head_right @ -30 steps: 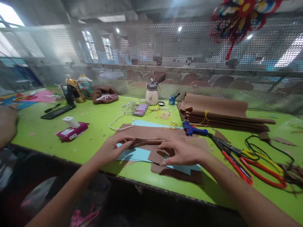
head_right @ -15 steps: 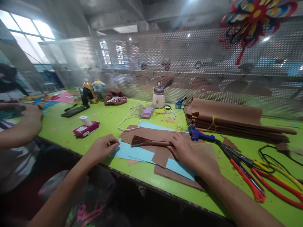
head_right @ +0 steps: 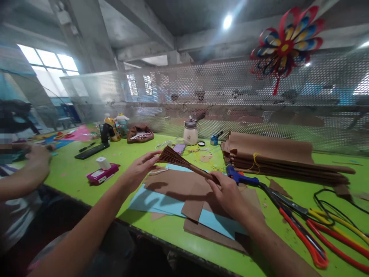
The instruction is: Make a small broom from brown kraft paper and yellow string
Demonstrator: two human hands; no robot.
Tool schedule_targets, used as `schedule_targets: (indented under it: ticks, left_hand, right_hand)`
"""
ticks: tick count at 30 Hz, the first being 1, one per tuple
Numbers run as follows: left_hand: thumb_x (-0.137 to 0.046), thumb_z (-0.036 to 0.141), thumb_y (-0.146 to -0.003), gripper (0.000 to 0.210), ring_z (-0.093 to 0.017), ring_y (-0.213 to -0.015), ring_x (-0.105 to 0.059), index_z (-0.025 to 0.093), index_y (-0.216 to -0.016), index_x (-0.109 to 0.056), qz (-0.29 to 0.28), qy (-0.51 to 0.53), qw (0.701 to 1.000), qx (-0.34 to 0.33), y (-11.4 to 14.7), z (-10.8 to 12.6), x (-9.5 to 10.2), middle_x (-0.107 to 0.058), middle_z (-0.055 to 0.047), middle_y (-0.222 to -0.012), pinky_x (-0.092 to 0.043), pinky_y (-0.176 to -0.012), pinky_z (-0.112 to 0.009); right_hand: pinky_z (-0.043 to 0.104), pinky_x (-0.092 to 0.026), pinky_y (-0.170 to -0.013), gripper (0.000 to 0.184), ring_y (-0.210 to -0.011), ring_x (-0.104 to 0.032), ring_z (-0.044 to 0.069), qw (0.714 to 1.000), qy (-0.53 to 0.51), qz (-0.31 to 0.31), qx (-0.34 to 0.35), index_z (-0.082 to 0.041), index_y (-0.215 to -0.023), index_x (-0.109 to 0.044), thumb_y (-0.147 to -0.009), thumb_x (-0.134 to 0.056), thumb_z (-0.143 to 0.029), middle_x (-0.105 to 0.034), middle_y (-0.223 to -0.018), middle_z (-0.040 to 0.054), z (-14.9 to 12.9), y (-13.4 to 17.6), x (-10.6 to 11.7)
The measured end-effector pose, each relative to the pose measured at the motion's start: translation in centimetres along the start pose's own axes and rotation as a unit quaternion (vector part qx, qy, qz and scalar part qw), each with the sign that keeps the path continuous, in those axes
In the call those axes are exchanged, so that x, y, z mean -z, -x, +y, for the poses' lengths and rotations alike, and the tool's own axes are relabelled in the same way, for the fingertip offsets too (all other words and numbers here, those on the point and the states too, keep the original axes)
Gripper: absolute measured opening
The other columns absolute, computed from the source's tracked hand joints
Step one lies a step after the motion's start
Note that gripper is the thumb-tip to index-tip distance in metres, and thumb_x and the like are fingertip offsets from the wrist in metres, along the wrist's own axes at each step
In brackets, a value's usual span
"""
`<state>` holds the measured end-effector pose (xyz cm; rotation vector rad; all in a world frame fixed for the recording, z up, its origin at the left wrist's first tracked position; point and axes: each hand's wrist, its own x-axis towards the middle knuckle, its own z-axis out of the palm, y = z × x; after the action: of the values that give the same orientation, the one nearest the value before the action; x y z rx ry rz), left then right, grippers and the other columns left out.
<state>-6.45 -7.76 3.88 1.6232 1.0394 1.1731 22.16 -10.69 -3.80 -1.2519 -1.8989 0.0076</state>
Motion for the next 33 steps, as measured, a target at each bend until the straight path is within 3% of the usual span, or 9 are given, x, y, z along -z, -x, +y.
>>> schedule_targets:
  ticks: [7, 12, 16, 18, 21, 23, 27, 30, 33]
  left_hand:
    - [-0.062, 0.033, -0.072, 0.021, -0.01, -0.053, -0.051, 0.013, -0.077, -0.067, -0.04, -0.041, 0.998, -0.004, -2.6, 2.1, -0.3, -0.061, -0.002, -0.059, -0.038, -0.051, -0.022]
    - [-0.061, 0.023, -0.07, 0.011, -0.012, -0.054, -0.056, 0.013, -0.067, -0.065, -0.008, -0.097, 0.995, -0.02, -4.9, 5.1, 0.8, -0.064, -0.006, -0.061, -0.04, -0.046, -0.021]
    - [-0.058, 0.016, -0.072, 0.008, -0.011, -0.052, -0.057, 0.012, -0.065, -0.062, 0.016, -0.134, 0.986, -0.097, -8.3, 7.8, 0.3, -0.064, -0.005, -0.06, -0.039, -0.043, -0.019]
    - [-0.055, 0.014, -0.074, 0.01, -0.01, -0.051, -0.057, 0.012, -0.066, -0.06, 0.01, -0.11, 0.985, -0.135, -10.1, 8.5, -1.2, -0.064, -0.004, -0.06, -0.039, -0.043, -0.018]
    - [-0.052, 0.013, -0.077, 0.013, -0.007, -0.047, -0.054, 0.013, -0.067, -0.06, -0.028, -0.063, 0.986, -0.152, -11.6, 7.8, -4.8, -0.06, 0.0, -0.054, -0.042, -0.047, -0.017]
    - [-0.054, 0.013, -0.075, 0.017, -0.007, -0.044, -0.052, 0.012, -0.059, -0.058, -0.082, -0.051, 0.986, -0.136, -11.5, 6.5, -7.7, -0.057, 0.0, -0.049, -0.041, -0.045, -0.018]
    - [-0.055, 0.021, -0.075, 0.017, -0.011, -0.043, -0.054, 0.012, -0.063, -0.062, -0.2, -0.012, 0.976, -0.088, -9.3, 3.4, -12.6, -0.059, -0.002, -0.05, -0.041, -0.042, -0.021]
    - [-0.056, 0.024, -0.074, 0.016, -0.011, -0.053, -0.056, 0.012, -0.068, -0.065, -0.214, 0.019, 0.974, -0.07, -7.6, 1.8, -14.3, -0.06, -0.003, -0.057, -0.044, -0.049, -0.022]
    - [-0.054, 0.02, -0.073, 0.016, -0.012, -0.065, -0.057, 0.012, -0.08, -0.067, -0.19, 0.04, 0.979, -0.054, -6.5, 0.9, -14.0, -0.063, -0.006, -0.073, -0.046, -0.056, -0.023]
  right_hand:
    - [0.029, -0.046, -0.073, 0.018, -0.079, -0.061, 0.02, 0.997, -0.058, 0.039, -0.032, -0.017, -0.095, -0.06, -0.083, -0.052, -0.029, -0.066, -0.088, 0.0065, 0.7, -0.1, 0.4]
    - [0.03, -0.045, -0.07, 0.02, -0.075, -0.06, 0.02, 0.991, -0.112, 0.031, -0.072, -0.016, -0.094, -0.061, -0.081, -0.055, -0.031, -0.066, -0.083, 0.0056, 0.8, -0.3, 0.6]
    - [0.027, -0.046, -0.063, 0.024, -0.066, -0.058, 0.017, 0.967, -0.231, 0.027, -0.104, -0.016, -0.093, -0.06, -0.08, -0.057, -0.036, -0.062, -0.07, 0.0024, 0.1, -0.7, 1.0]
    - [0.027, -0.046, -0.061, 0.025, -0.065, -0.058, 0.016, 0.951, -0.287, 0.033, -0.113, -0.016, -0.092, -0.059, -0.08, -0.057, -0.038, -0.062, -0.069, 0.0023, -0.4, -0.9, 1.3]
    - [0.025, -0.044, -0.054, 0.026, -0.06, -0.057, 0.015, 0.931, -0.339, 0.04, -0.13, -0.015, -0.089, -0.06, -0.078, -0.06, -0.039, -0.062, -0.066, 0.0026, -1.1, -1.2, 1.6]
    - [0.024, -0.042, -0.049, 0.027, -0.056, -0.055, 0.014, 0.922, -0.359, 0.048, -0.141, -0.015, -0.088, -0.06, -0.076, -0.061, -0.039, -0.062, -0.064, 0.0023, -1.3, -1.3, 1.8]
    - [0.024, -0.043, -0.048, 0.028, -0.055, -0.057, 0.014, 0.915, -0.362, 0.084, -0.155, -0.016, -0.089, -0.061, -0.074, -0.063, -0.04, -0.063, -0.065, 0.0025, -1.0, -1.5, 1.9]
    - [0.026, -0.047, -0.055, 0.029, -0.061, -0.06, 0.016, 0.915, -0.361, 0.089, -0.157, -0.016, -0.09, -0.061, -0.074, -0.064, -0.04, -0.065, -0.069, 0.0035, -0.5, -1.6, 2.0]
    - [0.028, -0.049, -0.06, 0.028, -0.062, -0.061, 0.016, 0.914, -0.362, 0.09, -0.163, -0.016, -0.089, -0.061, -0.074, -0.063, -0.039, -0.065, -0.071, 0.0033, -0.4, -1.7, 2.2]
